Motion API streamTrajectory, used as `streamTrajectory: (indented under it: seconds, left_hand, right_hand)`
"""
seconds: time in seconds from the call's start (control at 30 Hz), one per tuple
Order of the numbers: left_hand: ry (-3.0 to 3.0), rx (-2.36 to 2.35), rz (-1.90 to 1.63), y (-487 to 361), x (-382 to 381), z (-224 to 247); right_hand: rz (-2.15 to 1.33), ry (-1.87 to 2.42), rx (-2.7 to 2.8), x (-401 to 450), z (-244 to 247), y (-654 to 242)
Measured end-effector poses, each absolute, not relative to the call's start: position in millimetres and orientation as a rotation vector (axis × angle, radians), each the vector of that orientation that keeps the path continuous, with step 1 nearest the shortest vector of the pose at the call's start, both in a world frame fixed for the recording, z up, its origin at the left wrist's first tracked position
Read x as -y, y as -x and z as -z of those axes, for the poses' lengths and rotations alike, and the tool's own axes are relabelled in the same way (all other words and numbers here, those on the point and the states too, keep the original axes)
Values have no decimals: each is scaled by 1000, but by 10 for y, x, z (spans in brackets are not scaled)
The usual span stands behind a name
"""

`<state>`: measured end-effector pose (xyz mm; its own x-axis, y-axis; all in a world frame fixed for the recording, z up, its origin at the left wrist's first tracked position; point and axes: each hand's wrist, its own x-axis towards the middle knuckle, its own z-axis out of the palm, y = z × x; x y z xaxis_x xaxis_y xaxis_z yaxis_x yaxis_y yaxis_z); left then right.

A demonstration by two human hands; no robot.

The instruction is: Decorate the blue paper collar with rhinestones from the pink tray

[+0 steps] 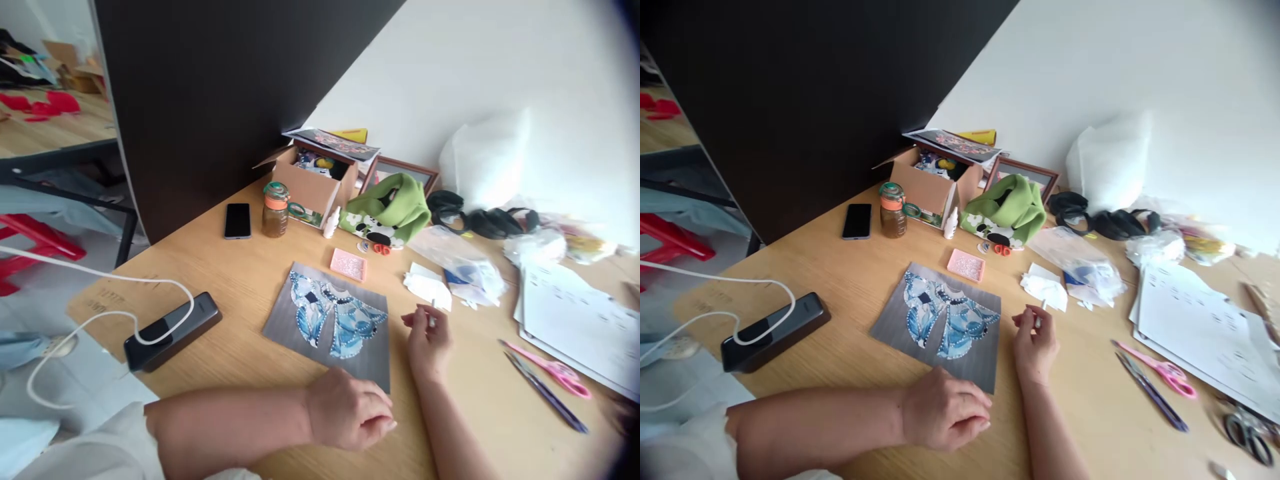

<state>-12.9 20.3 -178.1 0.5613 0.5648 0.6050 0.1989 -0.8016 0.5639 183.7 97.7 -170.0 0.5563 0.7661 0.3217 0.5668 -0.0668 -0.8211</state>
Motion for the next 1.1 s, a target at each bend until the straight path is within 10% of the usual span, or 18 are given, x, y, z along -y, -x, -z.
streamTrajectory:
  seconds: [0.83,1.1]
  left_hand:
    - [-2637,-515,-477,410,6,1165]
    - [-2650,-886,-779,1151,79,1285]
  right_hand:
    - [-379,1927,1359,-166,1549,-1679]
    - [-351,1968,1447,50,1591,-1561]
